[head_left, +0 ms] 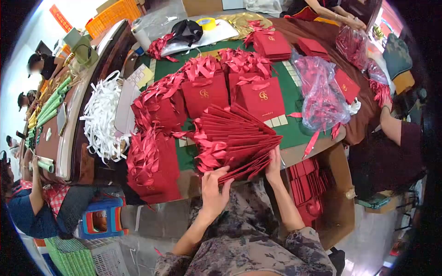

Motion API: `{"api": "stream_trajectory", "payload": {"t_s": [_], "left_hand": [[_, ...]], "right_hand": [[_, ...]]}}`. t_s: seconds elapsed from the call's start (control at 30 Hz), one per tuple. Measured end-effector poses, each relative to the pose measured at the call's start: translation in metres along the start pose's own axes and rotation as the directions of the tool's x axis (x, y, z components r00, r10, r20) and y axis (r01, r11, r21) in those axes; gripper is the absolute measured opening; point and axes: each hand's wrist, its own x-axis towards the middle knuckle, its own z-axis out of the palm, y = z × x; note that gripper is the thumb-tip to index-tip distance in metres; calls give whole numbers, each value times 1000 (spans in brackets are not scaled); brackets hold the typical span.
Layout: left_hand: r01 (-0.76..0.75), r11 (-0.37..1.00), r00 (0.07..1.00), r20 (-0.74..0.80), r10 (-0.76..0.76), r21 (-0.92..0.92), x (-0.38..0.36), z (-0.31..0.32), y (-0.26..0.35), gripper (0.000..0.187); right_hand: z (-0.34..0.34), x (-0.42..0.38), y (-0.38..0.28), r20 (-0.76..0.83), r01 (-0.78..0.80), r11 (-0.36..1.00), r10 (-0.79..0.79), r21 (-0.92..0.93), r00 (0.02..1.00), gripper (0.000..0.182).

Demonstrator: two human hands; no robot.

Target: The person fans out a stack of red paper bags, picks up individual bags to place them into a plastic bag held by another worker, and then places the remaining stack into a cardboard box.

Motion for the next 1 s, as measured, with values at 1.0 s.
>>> {"api": "stream_trajectory", "payload": {"t_s": [1.0], "left_hand": [[-171, 982, 978, 109, 180, -85, 10, -8, -9, 39]], "right_hand": [[-4, 9, -7, -118, -14, 996, 24, 85, 993, 34]]}}
